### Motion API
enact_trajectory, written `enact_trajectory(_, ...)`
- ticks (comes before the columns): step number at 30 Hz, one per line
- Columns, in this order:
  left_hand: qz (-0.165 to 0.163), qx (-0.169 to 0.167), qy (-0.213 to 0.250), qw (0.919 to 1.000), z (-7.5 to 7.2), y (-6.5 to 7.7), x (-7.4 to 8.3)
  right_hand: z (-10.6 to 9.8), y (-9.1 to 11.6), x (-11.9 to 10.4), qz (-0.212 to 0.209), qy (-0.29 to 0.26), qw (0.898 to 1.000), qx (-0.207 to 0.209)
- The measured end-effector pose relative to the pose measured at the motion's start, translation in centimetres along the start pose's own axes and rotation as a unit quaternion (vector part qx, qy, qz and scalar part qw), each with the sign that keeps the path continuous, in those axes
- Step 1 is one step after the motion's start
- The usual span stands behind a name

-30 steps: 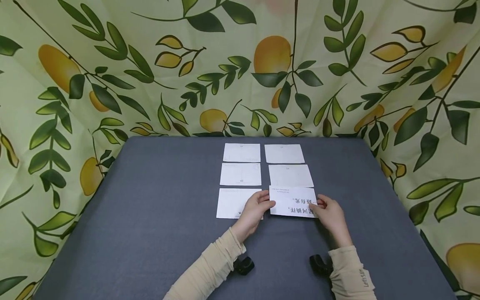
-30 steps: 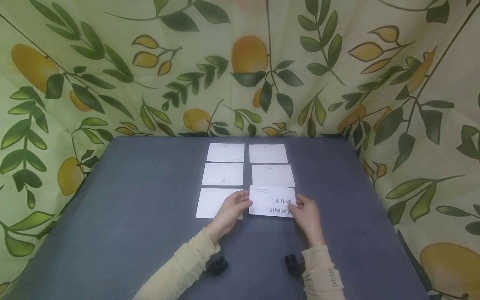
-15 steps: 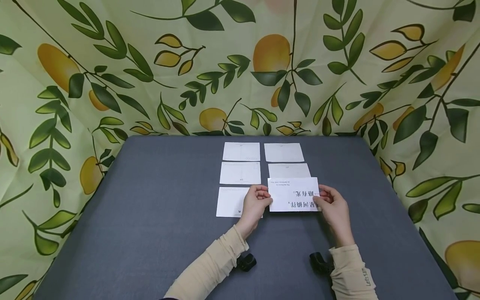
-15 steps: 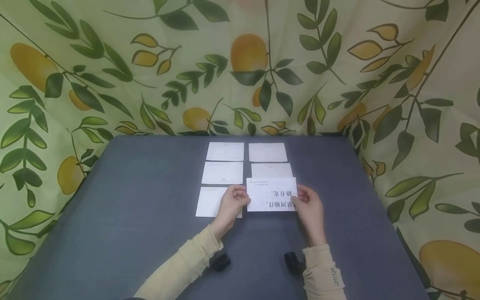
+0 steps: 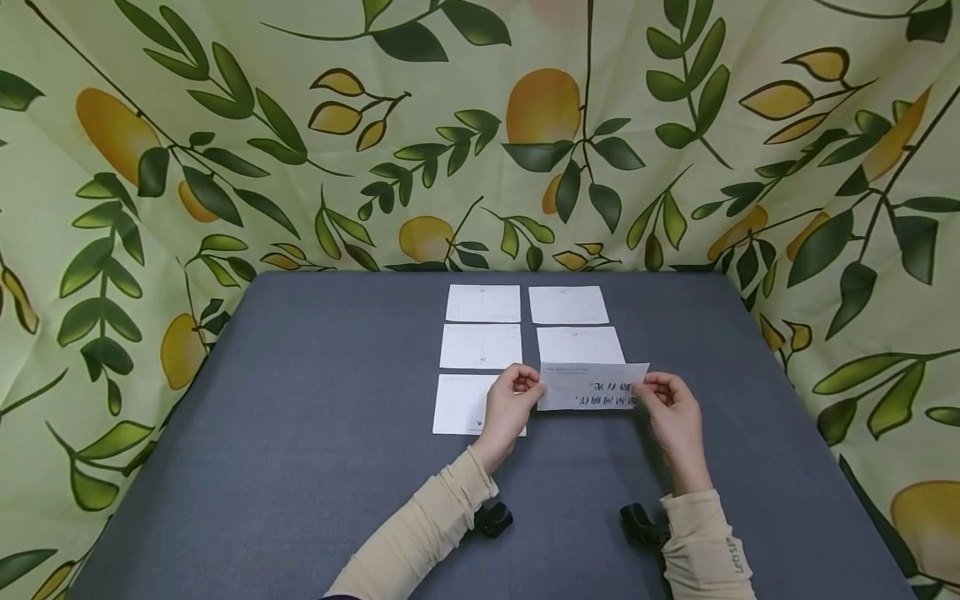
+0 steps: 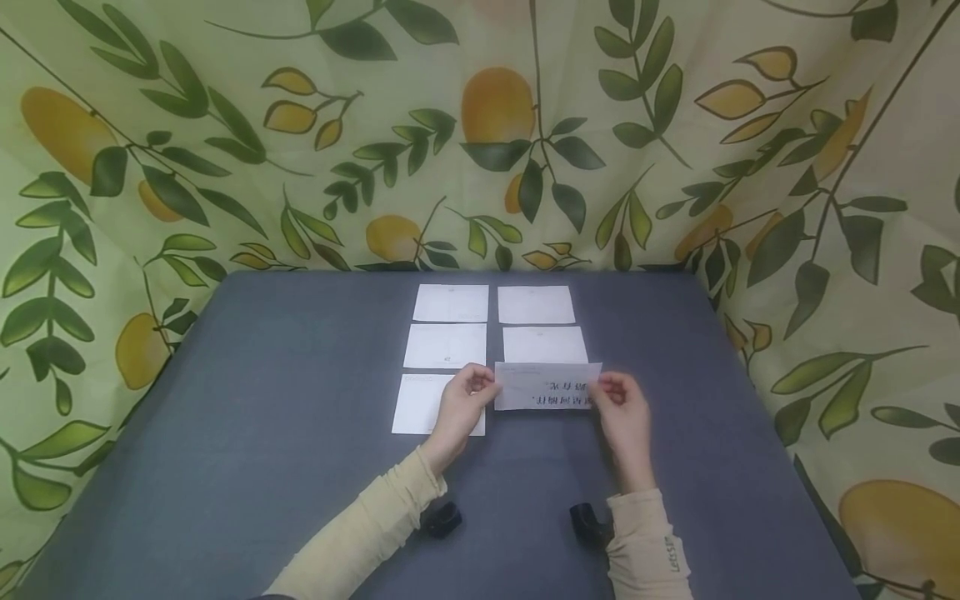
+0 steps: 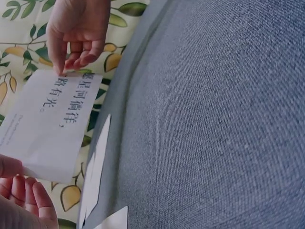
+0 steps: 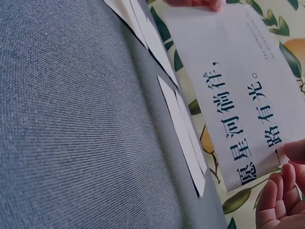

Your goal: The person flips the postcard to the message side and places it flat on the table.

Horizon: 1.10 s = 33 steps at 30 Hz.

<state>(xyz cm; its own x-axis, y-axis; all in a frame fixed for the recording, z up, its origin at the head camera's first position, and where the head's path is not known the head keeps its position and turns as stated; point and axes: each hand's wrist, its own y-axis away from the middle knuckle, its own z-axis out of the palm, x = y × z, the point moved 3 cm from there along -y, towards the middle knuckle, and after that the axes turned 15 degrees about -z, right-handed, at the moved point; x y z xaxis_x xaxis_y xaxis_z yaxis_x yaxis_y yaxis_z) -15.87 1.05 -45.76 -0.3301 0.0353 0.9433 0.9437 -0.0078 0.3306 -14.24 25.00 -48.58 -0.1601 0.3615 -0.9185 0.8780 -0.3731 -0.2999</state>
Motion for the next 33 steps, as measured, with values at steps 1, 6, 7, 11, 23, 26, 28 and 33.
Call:
enact_trajectory(1, 0.004, 0.002, -0.002, 1.0, -0.1, 0.0, 0.0, -0.1, 0.1, -0.2, 0.0, -0.013, 1.0, -0.005)
enact_trajectory(6, 0.025, 0.006, -0.011, 0.9996, -0.2, -0.1, 0.0, -0.3, 0.1, 0.3, 0.012, -0.104, 0.994, -0.022)
enact_trajectory(7, 0.026, 0.007, -0.015, 0.9995, -0.2, -0.1, -0.1, -0.2, 0.1, 0.4, 0.021, -0.125, 0.992, -0.024)
enact_trajectory(11, 0.012, -0.002, -0.037, 0.9992, -0.2, -0.2, -0.2, -0.5, 0.0, 1.6, 0.055, -0.182, 0.982, -0.007)
enact_trajectory(23, 0.099, -0.04, -0.238, 0.9654, -0.2, -0.4, -0.4, -0.6, 0.6, -1.6, 0.081, 0.069, 0.987, -0.117)
enact_trajectory(26, 0.114, -0.041, -0.302, 0.9455, 0.0, -0.2, -0.4, -0.5, 0.5, -1.8, 0.067, 0.116, 0.978, -0.157)
enact_trajectory(28, 0.119, -0.039, -0.34, 0.9319, 0.3, -0.2, -0.3, -0.5, 0.4, -1.7, 0.055, 0.143, 0.972, -0.177)
enact_trajectory(33, 0.129, -0.032, -0.406, 0.904, 1.0, -0.4, -0.4, -0.2, 0.1, -1.4, 0.031, 0.203, 0.956, -0.211)
